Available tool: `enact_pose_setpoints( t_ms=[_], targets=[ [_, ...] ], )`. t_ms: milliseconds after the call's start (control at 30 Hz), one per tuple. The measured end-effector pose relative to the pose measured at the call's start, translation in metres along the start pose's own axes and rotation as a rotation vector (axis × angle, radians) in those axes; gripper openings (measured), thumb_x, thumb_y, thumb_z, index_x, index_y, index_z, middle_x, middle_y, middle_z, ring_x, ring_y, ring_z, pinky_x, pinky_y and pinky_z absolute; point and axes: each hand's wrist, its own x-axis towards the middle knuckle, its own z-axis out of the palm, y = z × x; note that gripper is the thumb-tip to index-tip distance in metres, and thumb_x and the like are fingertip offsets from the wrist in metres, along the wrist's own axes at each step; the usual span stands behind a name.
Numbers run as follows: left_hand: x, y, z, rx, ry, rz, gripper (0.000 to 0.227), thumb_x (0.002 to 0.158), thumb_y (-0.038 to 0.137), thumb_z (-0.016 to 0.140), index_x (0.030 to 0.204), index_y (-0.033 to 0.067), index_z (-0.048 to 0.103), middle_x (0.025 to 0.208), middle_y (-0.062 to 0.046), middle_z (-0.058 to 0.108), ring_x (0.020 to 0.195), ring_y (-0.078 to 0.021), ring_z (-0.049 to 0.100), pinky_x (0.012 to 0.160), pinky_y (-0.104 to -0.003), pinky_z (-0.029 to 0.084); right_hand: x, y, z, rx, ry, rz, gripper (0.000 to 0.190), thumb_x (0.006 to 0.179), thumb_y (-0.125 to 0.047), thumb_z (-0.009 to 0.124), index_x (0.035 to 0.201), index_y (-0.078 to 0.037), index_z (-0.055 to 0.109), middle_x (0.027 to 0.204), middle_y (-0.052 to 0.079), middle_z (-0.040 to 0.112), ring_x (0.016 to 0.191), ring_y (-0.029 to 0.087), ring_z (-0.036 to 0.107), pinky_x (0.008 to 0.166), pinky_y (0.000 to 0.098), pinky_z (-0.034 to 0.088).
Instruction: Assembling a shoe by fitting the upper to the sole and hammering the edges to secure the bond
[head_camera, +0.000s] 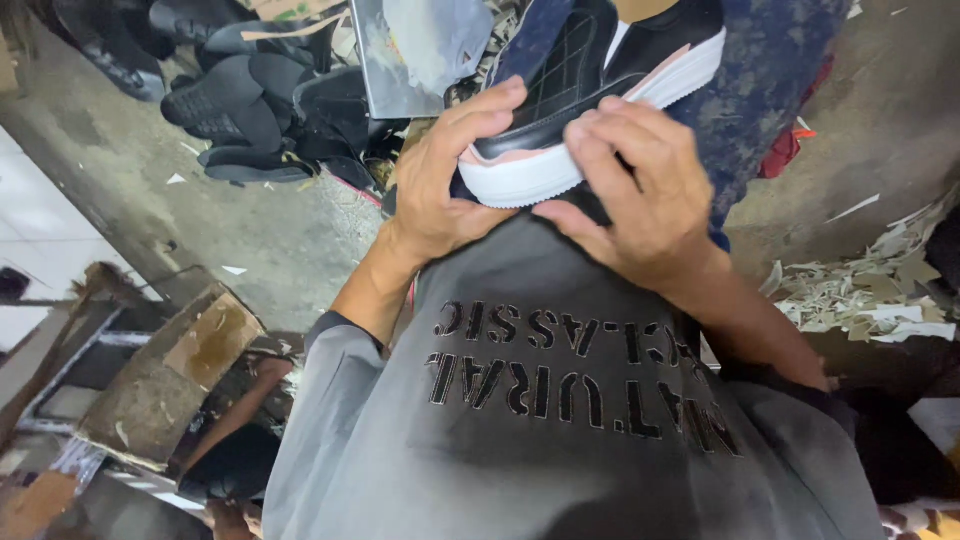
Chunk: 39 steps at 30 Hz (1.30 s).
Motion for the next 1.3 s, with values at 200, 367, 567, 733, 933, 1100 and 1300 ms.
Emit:
enact_pose_setpoints(
  t_ms=[200, 367, 567, 733, 933, 1100, 1300],
  targets=[
    [-0.005, 0.003, 0.003, 0.056, -0.019, 0.020, 0.041, 0.105, 0.009, 0.074, 0.134, -0.0055, 0.050, 0.139, -0.029, 0.059, 0.133, -0.0432, 0.064, 0.117, -0.045, 0.056, -0.004, -0.007, 0.008, 0.056, 0.090, 0.053, 0.032, 0.105, -0.018, 0.076, 0.119, 0.010, 0.068, 0.114, 0.022, 0.062, 0.109, 0.041, 0.065, 0.099, 0.0499, 0.059],
    [-0.011, 0.002, 0.007, 0.124, -0.033, 0.020, 0.041, 0.103, 0.011, 0.074, 0.132, -0.0080, 0.052, 0.137, -0.029, 0.061, 0.129, -0.0418, 0.067, 0.113, -0.043, 0.057, -0.008, 0.003, 0.005, 0.163, 0.062, 0.063, 0.028, 0.103, -0.016, 0.080, 0.104, 0.004, 0.061, 0.098, 0.017, 0.061, 0.089, 0.035, 0.057, 0.083, 0.0446, 0.047],
    [-0.002, 0.006, 0.002, 0.125, -0.040, 0.019, 0.038, 0.102, 0.011, 0.072, 0.130, -0.0083, 0.055, 0.134, -0.027, 0.064, 0.127, -0.0379, 0.068, 0.111, -0.041, 0.058, -0.003, 0.015, 0.003, 0.024, 0.057, -0.054, 0.032, 0.105, -0.027, 0.079, 0.094, -0.002, 0.062, 0.094, 0.011, 0.062, 0.086, 0.030, 0.060, 0.080, 0.0404, 0.036],
    [-0.003, 0.003, -0.004, 0.132, -0.086, 0.008, 0.039, 0.105, 0.018, 0.069, 0.134, -0.0043, 0.053, 0.136, -0.027, 0.063, 0.128, -0.0376, 0.069, 0.112, -0.042, 0.058, 0.011, 0.020, -0.007, 0.076, 0.009, -0.089, 0.033, 0.107, -0.032, 0.074, 0.098, -0.002, 0.067, 0.096, 0.010, 0.066, 0.087, 0.031, 0.064, 0.085, 0.0425, 0.039],
    [0.002, 0.001, -0.009, 0.107, -0.124, 0.027, 0.040, 0.107, 0.020, 0.066, 0.135, -0.0048, 0.052, 0.137, -0.028, 0.062, 0.129, -0.0396, 0.068, 0.112, -0.044, 0.059, 0.024, 0.028, -0.011, 0.195, -0.025, -0.109, 0.037, 0.108, -0.035, 0.068, 0.106, 0.002, 0.071, 0.115, 0.023, 0.064, 0.109, 0.044, 0.063, 0.101, 0.0613, 0.035],
    [-0.003, 0.000, -0.010, 0.074, -0.143, 0.009, 0.041, 0.106, 0.018, 0.068, 0.137, -0.0043, 0.052, 0.140, -0.029, 0.060, 0.131, -0.0400, 0.066, 0.114, -0.045, 0.059, 0.013, 0.030, -0.011, 0.323, -0.135, 0.026, 0.079, 0.105, -0.030, 0.090, 0.151, 0.013, 0.042, 0.131, 0.022, 0.077, 0.130, 0.035, 0.072, 0.119, 0.0596, 0.055],
    [-0.005, -0.003, -0.015, 0.045, -0.158, -0.002, 0.047, 0.105, 0.024, 0.070, 0.136, -0.0047, 0.049, 0.139, -0.031, 0.058, 0.132, -0.0421, 0.064, 0.116, -0.047, 0.056, 0.018, 0.025, -0.004, 0.456, -0.201, 0.171, 0.107, 0.093, -0.032, 0.106, 0.158, 0.009, 0.031, 0.132, 0.020, 0.079, 0.135, 0.035, 0.072, 0.123, 0.0422, 0.053]
  ],
)
